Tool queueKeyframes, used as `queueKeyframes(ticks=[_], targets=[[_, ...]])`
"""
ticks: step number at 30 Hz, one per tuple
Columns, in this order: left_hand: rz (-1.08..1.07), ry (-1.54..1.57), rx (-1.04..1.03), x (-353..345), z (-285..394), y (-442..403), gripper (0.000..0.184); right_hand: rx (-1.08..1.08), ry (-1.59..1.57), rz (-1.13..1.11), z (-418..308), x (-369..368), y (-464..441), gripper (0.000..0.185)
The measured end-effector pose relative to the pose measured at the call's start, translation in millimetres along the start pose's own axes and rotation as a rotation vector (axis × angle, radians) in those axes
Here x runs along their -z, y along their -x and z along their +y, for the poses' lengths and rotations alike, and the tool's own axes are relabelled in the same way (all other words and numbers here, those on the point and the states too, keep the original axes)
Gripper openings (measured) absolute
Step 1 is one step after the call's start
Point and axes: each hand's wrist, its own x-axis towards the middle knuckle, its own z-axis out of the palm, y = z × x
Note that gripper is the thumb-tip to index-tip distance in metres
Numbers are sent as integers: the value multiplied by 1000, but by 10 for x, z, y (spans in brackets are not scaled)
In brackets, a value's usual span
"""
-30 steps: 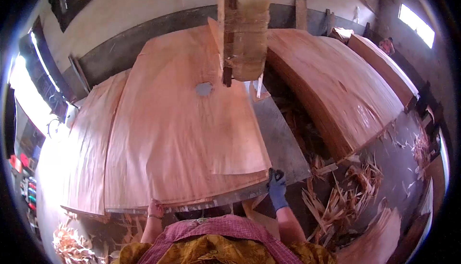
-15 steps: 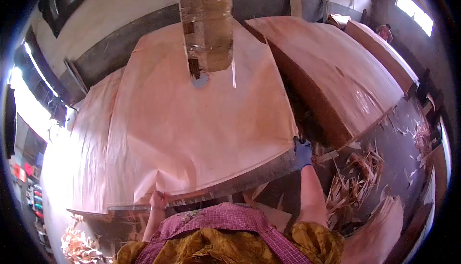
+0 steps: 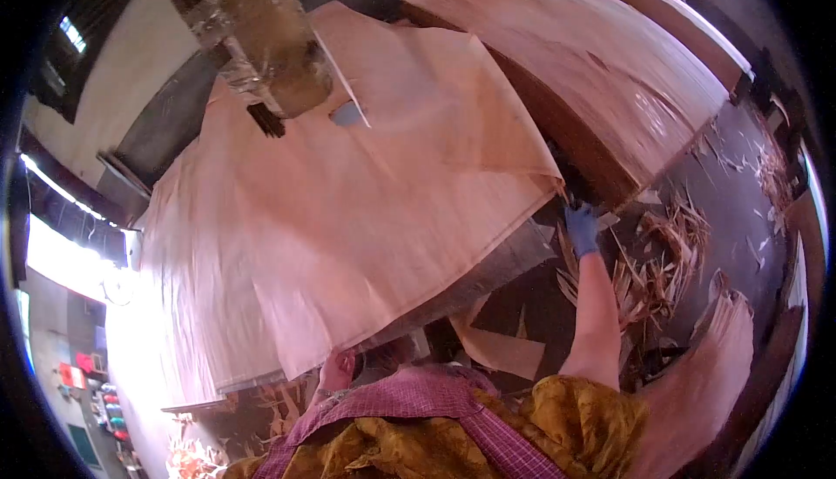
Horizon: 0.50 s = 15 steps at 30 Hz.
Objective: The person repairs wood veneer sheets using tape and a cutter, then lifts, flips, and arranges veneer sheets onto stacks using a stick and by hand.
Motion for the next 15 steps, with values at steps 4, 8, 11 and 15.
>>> queueKeyframes(ticks=[4, 8, 11, 15], targets=[[-1, -101, 54, 216, -100, -97, 11, -351, -186, -34, 617, -92, 1140, 41], [-18, -73, 88, 245, -187, -76, 25, -418, -171, -131, 1175, 251, 1935, 40], [-260, -212, 401, 218, -239, 210, 33, -357, -112, -71, 1172, 422, 2454, 39], [-455, -385, 599, 306, -367, 142, 30, -239, -314, -172, 313, 676, 2985, 29]])
